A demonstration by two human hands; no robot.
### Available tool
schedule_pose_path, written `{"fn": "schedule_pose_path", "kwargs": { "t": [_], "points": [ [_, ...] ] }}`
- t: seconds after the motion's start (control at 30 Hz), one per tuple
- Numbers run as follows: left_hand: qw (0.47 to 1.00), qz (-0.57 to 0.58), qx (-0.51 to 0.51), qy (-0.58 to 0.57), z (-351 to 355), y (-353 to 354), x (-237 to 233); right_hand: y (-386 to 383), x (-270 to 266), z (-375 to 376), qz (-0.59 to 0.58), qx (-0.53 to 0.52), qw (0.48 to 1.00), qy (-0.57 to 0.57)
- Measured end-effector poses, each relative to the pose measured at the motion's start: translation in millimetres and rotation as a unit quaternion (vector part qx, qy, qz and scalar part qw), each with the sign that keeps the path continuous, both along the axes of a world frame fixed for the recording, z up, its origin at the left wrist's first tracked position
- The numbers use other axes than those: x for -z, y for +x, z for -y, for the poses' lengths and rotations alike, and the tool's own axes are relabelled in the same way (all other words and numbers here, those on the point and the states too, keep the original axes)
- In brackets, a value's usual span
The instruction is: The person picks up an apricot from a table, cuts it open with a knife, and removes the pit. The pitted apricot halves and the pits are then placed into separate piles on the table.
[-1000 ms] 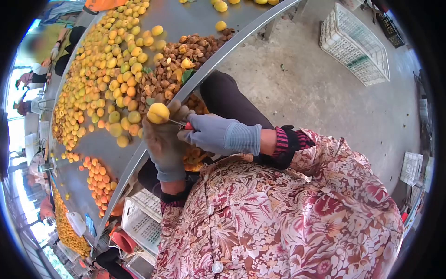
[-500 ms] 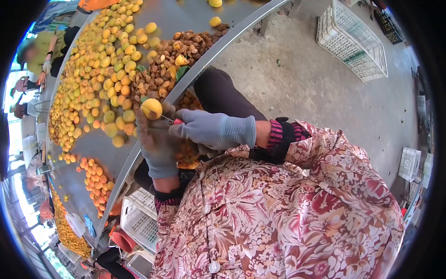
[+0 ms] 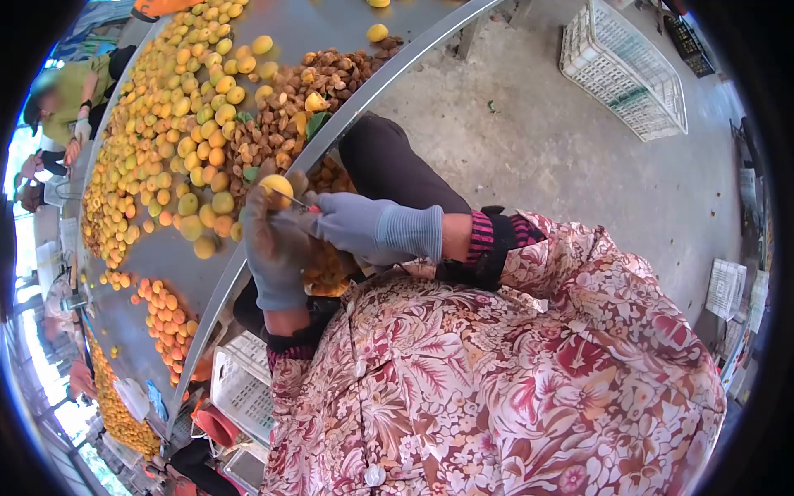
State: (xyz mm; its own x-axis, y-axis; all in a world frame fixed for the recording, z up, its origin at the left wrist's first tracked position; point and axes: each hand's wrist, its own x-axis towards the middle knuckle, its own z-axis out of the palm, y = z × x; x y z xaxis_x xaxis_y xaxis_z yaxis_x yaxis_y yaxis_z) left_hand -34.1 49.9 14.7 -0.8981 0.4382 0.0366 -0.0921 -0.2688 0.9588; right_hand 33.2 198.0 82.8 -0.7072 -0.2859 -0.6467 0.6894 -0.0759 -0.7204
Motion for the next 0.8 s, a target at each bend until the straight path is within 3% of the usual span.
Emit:
{"fn": "schedule_pose_path", "kwargs": {
  "t": [0.03, 0.07, 0.1, 0.13, 0.17, 0.2, 0.23, 0.27, 0.33, 0.37, 0.4, 0.43, 0.5, 0.53, 0.57, 0.6, 0.63, 0.7, 0.77, 0.8],
  "points": [
    [0.985, 0.142, -0.004, 0.097, -1.7, -1.0, -0.2, -1.1, -2.4, -0.5, 0.008, -0.014, 1.000, -0.016],
    [0.979, 0.163, 0.008, 0.120, -5.4, -1.0, -7.4, -5.1, 9.6, 1.3, 0.014, -0.017, 1.000, -0.017],
    [0.978, 0.171, 0.004, 0.117, -4.1, -2.7, -2.6, -9.3, 34.2, 5.6, -0.073, 0.006, 0.997, -0.004],
    [0.988, 0.145, 0.032, 0.049, -0.5, -6.7, 2.6, -8.5, 56.4, 11.1, -0.160, 0.029, 0.987, 0.009],
    [0.992, 0.113, 0.061, -0.017, 0.7, -9.5, 5.4, -6.9, 73.6, 14.9, -0.157, 0.028, 0.987, 0.009],
    [0.982, 0.169, 0.053, 0.061, -5.3, -4.3, -5.0, -7.3, 85.0, 16.8, -0.309, 0.049, 0.948, 0.057],
    [0.982, 0.169, 0.055, 0.062, -8.8, -3.5, -2.2, -6.5, 95.4, 16.6, -0.452, 0.069, 0.883, 0.103],
    [0.978, 0.193, 0.020, 0.074, -10.0, -3.3, 2.1, -6.6, 85.5, 14.7, -0.452, 0.070, 0.883, 0.103],
    [0.973, 0.214, -0.018, 0.083, -8.8, -2.2, 5.5, -9.2, 42.7, 7.8, -0.173, 0.063, 0.982, 0.047],
    [0.988, 0.139, -0.022, 0.070, -8.8, -3.0, 5.1, -11.3, 31.9, 6.4, -0.029, 0.056, 0.998, 0.019],
    [0.996, 0.063, -0.024, 0.057, -9.8, -2.2, 4.7, -11.3, 30.8, 7.2, -0.032, 0.056, 0.998, 0.018],
    [0.996, 0.062, -0.023, 0.058, -11.2, -0.7, 5.7, -11.1, 30.6, 8.3, -0.022, 0.057, 0.998, 0.020],
    [0.984, 0.158, -0.007, 0.087, -13.8, 2.0, 5.3, -8.5, 43.4, 13.2, -0.016, 0.057, 0.998, 0.025],
    [0.965, 0.237, 0.003, 0.116, -12.0, 5.8, 0.8, -3.7, 73.7, 20.4, -0.088, 0.066, 0.994, 0.000],
    [0.965, 0.233, 0.007, 0.120, -9.5, 8.2, 0.8, -0.1, 102.7, 26.5, -0.163, 0.075, 0.983, -0.022],
    [0.961, 0.226, 0.015, 0.157, -9.9, 8.4, 3.3, -5.9, 74.7, 26.1, -0.240, 0.083, 0.966, -0.040],
    [0.956, 0.221, 0.023, 0.192, -10.2, 6.0, 7.0, 2.9, 44.0, 23.1, -0.147, 0.027, 0.975, 0.167],
    [0.950, 0.225, 0.049, 0.211, -13.6, 6.5, 5.6, 1.1, 52.8, 22.7, -0.169, 0.033, 0.970, 0.174],
    [0.995, 0.028, -0.079, 0.049, -21.3, 15.2, 7.8, 1.0, 58.6, 23.3, -0.202, 0.033, 0.958, 0.198],
    [0.993, 0.081, -0.025, 0.081, -12.8, 8.9, 18.3, 2.2, 61.2, 23.8, -0.226, 0.033, 0.948, 0.221]
  ]
}}
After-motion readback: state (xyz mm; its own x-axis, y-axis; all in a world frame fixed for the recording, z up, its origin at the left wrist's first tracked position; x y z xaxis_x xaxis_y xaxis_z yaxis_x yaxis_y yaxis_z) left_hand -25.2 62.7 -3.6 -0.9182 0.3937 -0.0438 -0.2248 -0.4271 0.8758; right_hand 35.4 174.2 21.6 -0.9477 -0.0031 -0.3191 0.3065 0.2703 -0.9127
